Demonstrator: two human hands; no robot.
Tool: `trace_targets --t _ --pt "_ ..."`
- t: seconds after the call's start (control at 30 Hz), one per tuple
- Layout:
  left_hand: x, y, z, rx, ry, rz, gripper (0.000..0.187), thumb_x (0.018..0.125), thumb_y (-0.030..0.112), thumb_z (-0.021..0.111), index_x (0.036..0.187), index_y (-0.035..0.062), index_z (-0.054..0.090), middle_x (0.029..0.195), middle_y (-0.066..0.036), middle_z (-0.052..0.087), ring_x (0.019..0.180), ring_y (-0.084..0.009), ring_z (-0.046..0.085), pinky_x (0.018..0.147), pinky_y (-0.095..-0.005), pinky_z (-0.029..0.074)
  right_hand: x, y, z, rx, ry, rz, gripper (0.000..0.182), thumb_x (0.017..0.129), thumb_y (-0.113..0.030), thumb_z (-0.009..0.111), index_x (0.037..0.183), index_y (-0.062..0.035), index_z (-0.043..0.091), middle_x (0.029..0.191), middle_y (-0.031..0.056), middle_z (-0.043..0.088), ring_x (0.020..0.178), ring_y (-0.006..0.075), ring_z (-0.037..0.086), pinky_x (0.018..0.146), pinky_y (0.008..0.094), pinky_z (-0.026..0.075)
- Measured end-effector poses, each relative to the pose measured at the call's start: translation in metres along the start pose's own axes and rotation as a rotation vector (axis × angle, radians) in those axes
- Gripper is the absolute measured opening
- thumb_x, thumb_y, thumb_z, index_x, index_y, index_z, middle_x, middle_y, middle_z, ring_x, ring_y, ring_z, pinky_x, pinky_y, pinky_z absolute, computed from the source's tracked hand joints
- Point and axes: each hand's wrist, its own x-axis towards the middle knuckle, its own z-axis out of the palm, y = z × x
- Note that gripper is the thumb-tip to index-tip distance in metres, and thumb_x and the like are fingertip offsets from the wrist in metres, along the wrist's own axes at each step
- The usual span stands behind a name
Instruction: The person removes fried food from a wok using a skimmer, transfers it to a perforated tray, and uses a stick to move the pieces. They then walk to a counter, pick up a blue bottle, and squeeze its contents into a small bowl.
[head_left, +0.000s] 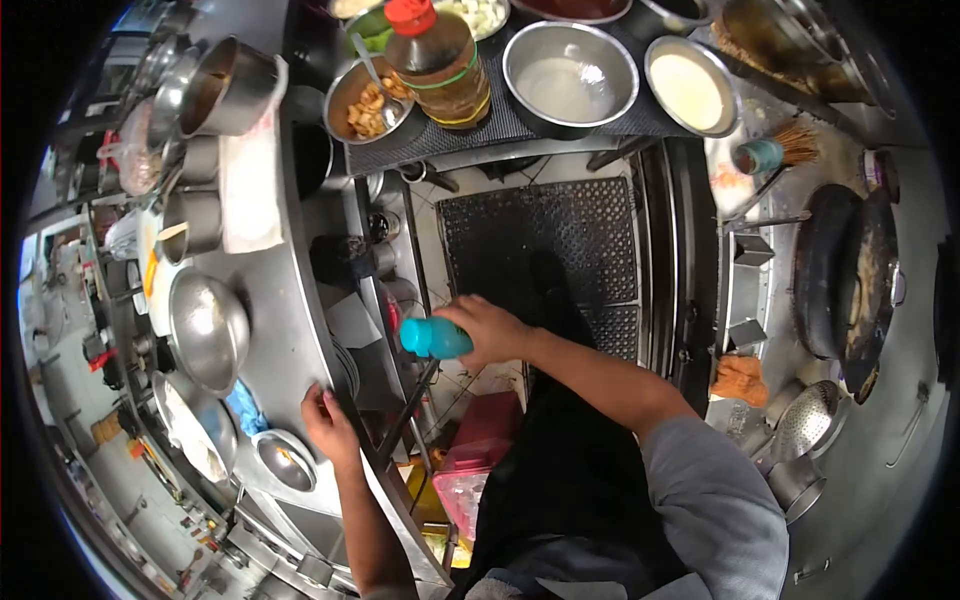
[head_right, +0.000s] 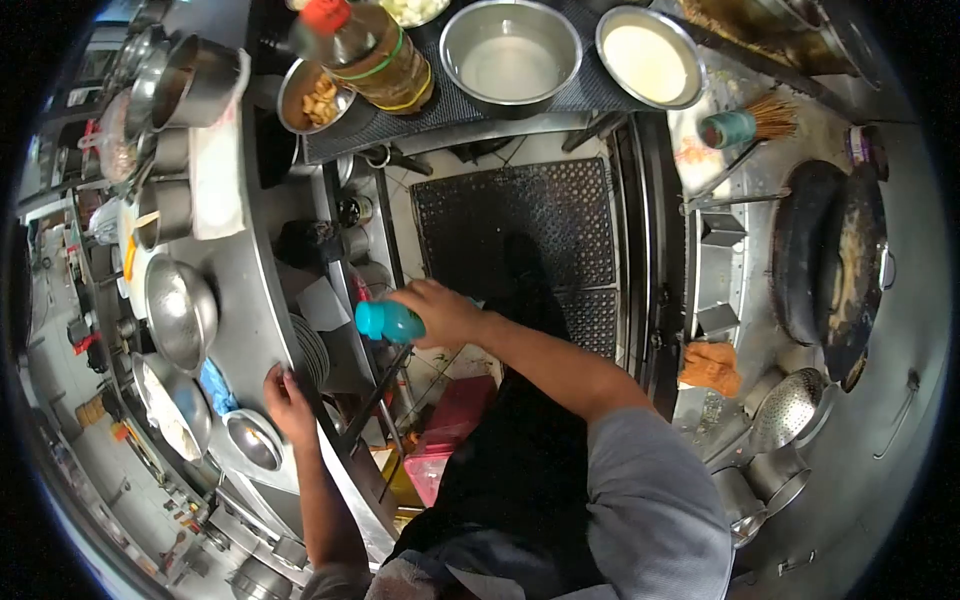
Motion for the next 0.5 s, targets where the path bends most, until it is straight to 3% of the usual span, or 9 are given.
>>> trace_targets --t 0.07,0.13,0.23,0.3,0.33,0.4,0.47,0.5 --pt "-0.007 -0.008 0.018 0.120 0.172 0.114 0.022 0.097 0.008 0.055 0.115 -0.0019 0.059 0.096 -0.014 0.062 0.081 -0.0247 0.060 0.073 -0.0351 0.050 0.034 0.035 0.023 0.023 0.046 0.008 0.083 0.062 -0.023 0.082 0.136 -0.0139 0.046 0.118 0.0156 0.052 0.114 0.0374 0.051 0.096 0.0444 0.046" --pt "-0.007 -0.005 0.020 0.158 0.159 0.082 0.021 0.096 0.006 0.052 0.115 -0.0021 0.059 0.098 -0.016 0.060 0.083 -0.0288 0.060 0.076 -0.0366 0.050 0.072 0.048 0.043 0.041 0.088 0.012 0.081 0.063 -0.023 0.081 0.135 -0.0136 0.046 0.119 0.0146 0.052 0.114 0.0370 0.051 0.096 0.0436 0.046" --pt "-0.009 -0.012 0.021 0.171 0.139 0.071 0.021 0.097 0.007 0.052 0.114 -0.0031 0.059 0.096 -0.016 0.059 0.083 -0.0290 0.059 0.076 -0.0375 0.049 0.133 0.043 0.081 0.073 -0.021 -0.009 0.082 0.062 -0.022 0.081 0.136 -0.0121 0.046 0.121 0.0158 0.051 0.115 0.0374 0.051 0.098 0.0427 0.044" --pt "-0.011 -0.019 0.020 0.151 0.109 0.015 0.021 0.098 0.008 0.050 0.113 -0.0047 0.059 0.094 -0.014 0.056 0.084 -0.0265 0.055 0.081 -0.0355 0.046 0.176 0.034 0.114 0.037 0.028 -0.253 0.084 0.062 -0.021 0.081 0.137 -0.0097 0.043 0.125 0.0159 0.048 0.116 0.0366 0.050 0.099 0.0440 0.044" --pt "-0.011 -0.021 0.020 0.156 0.117 0.009 0.021 0.098 0.008 0.050 0.113 -0.0047 0.059 0.094 -0.014 0.056 0.084 -0.0265 0.055 0.081 -0.0355 0.046 0.197 0.030 0.135 0.018 0.040 -0.290 0.074 0.065 -0.024 0.080 0.130 -0.0060 0.051 0.116 0.0188 0.054 0.112 0.0368 0.053 0.099 0.0453 0.043" --pt "-0.011 -0.023 0.019 0.176 0.090 0.025 0.020 0.097 0.008 0.050 0.111 -0.0051 0.059 0.092 -0.014 0.055 0.083 -0.0265 0.055 0.080 -0.0353 0.046 0.242 0.021 0.176 -0.011 -0.062 -0.388 0.068 0.069 -0.024 0.077 0.131 -0.0077 0.053 0.125 0.0223 0.055 0.121 0.0377 0.049 0.100 0.0465 0.043" --pt "-0.011 -0.024 0.018 0.180 0.095 0.030 0.021 0.096 0.008 0.051 0.111 -0.0053 0.059 0.092 -0.015 0.055 0.084 -0.0282 0.056 0.080 -0.0365 0.046 0.275 0.002 0.199 0.044 -0.003 -0.454 0.055 0.076 -0.031 0.070 0.125 -0.0082 0.060 0.123 0.0198 0.060 0.118 0.0344 0.054 0.101 0.0452 0.043" --pt "-0.011 -0.024 0.018 0.165 0.093 0.032 0.022 0.096 0.008 0.052 0.111 -0.0052 0.059 0.092 -0.016 0.055 0.084 -0.0288 0.056 0.079 -0.0372 0.046 0.287 0.006 0.230 0.432 0.029 -0.382 0.049 0.082 -0.036 0.065 0.123 -0.0087 0.062 0.113 0.0165 0.064 0.112 0.0335 0.058 0.103 0.0442 0.042"
